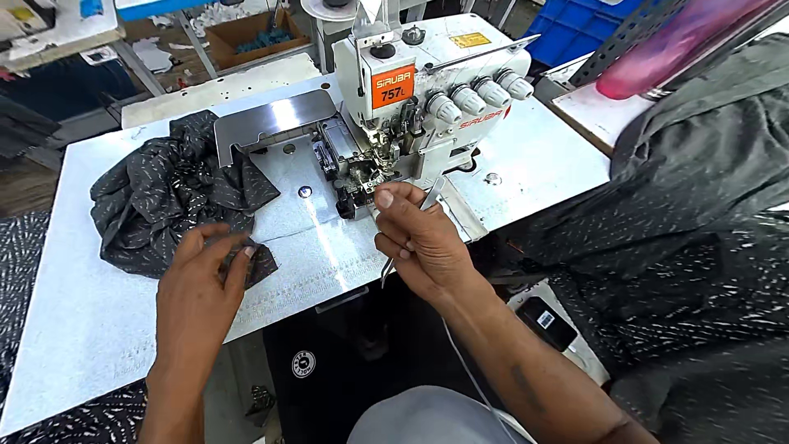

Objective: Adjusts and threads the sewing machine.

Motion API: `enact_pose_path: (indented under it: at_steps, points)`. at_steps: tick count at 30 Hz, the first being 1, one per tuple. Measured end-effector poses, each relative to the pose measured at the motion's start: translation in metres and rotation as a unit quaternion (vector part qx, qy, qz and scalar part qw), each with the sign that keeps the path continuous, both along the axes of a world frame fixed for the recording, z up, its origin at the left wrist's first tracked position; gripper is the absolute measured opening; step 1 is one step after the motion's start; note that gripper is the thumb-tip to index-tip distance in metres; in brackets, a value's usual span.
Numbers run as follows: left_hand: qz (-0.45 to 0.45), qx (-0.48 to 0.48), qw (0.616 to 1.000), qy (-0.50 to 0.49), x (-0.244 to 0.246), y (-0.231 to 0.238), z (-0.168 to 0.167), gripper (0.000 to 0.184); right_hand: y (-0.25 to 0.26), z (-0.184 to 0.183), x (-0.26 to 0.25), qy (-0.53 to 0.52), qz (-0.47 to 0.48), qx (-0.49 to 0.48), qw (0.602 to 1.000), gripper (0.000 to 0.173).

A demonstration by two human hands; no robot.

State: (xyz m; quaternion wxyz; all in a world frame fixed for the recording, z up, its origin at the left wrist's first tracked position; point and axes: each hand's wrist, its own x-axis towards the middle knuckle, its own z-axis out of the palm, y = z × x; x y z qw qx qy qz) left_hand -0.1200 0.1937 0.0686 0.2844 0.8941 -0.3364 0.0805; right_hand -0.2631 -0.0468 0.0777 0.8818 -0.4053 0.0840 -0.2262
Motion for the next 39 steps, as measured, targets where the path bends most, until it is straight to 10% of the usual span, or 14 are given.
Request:
enact_pose_path:
  at_steps: [8, 17, 19, 24, 31, 39]
  points:
    - [-0.279, -0.152, 0.898, 0.305, -0.044, -0.089, 0.027, 0.03, 0.0, 0.012, -0.008, 0.013, -0.01, -0.097, 0.995, 0.007]
    - [-0.174, -0.233, 0.901, 0.321, -0.033, -0.054, 0.012, 0.017, -0.039, 0.0, -0.029, 0.044, -0.123, -0.183, 0.974, 0.005]
    - [-0.157, -0.188, 0.935, 0.255, -0.034, -0.049, 0.017, 0.018, -0.049, -0.01, -0.037, 0.069, -0.211, -0.337, 0.915, 0.007]
    - [-0.188, -0.079, 0.965, 0.164, -0.031, -0.046, 0.029, 0.022, -0.132, -0.012, -0.09, 0.263, -0.401, -0.677, 0.558, 0.039]
    - [-0.211, -0.068, 0.95, 0.221, -0.034, -0.074, 0.037, 0.02, -0.283, -0.043, -0.105, 0.308, -0.243, -0.745, 0.539, 0.037]
    - [-0.164, -0.029, 0.981, 0.098, -0.037, -0.079, 0.046, 0.019, -0.329, -0.083, -0.08, 0.242, -0.157, -0.765, 0.576, 0.038]
